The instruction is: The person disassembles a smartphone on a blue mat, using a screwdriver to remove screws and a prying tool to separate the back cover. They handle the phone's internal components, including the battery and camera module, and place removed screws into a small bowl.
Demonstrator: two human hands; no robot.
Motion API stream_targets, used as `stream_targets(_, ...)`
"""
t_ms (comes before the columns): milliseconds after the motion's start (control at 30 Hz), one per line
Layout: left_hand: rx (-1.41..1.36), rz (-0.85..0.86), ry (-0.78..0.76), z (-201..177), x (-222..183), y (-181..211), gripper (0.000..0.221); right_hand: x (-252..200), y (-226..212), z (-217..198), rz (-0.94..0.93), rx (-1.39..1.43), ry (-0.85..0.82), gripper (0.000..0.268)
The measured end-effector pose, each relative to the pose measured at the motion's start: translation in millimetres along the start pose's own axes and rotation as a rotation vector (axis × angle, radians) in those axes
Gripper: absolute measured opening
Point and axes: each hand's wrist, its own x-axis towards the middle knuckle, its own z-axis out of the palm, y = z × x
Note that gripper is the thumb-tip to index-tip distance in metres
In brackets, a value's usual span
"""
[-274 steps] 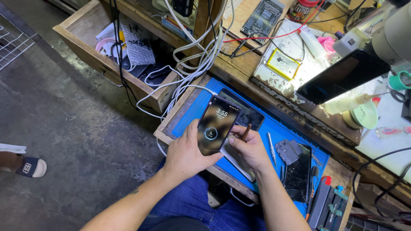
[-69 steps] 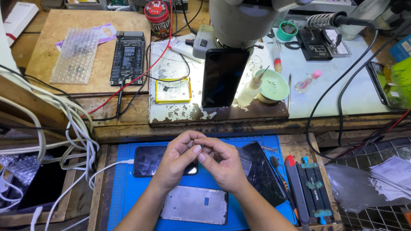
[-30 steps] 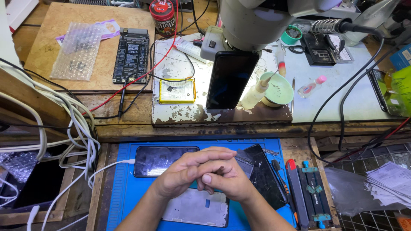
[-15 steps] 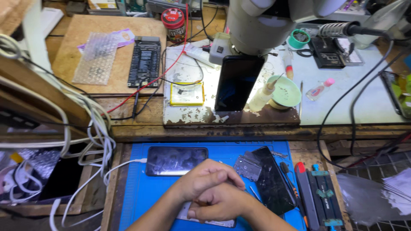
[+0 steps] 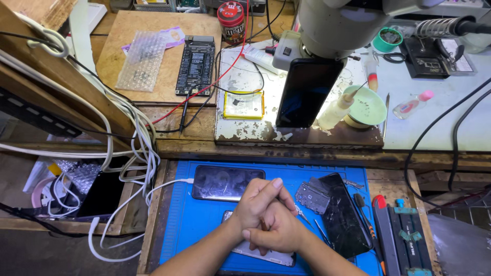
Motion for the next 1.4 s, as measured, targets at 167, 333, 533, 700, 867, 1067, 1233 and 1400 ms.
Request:
stream_targets(167,-0.133,-0.073,0.101,-1,6,-10,0.057,2,6,-5,0.078,-0.027,0.048,0.036)
stream_targets(333,-0.254,-0.101,0.137,-3,10,-2,0.046,3,-3,-11,0.03,0.048,0.018,0.045)
stream_targets(533,-0.359,0.051,0.135,-5,9,23,0.031,9,-16,-22,-0.341,0.386,0.127,0.044)
stream_targets(700,-0.164,0.111,0.096,5,5,27,0.024,2,-13,-45,-0.469,0.605,0.282,0.038)
stream_targets(867,0.0,0.185,0.156,-11,6,26,0.03,6,-12,-49,-0.489,0.201,0.552,0.028)
stream_targets(1067,-0.232,0.07,-0.174,-4,-4,32,0.044,5,-28,-47,-0.358,0.199,0.433,0.032)
stream_targets(1233,-0.328,0.068,-0.37,-4,-8,34,0.049,-4,-29,-56,-0.284,0.232,0.195,0.057)
stream_targets(1400,-0.293,0.01,-0.522,-5,-16,25,0.052,-11,-46,-48,-0.236,0.298,-0.076,0.084)
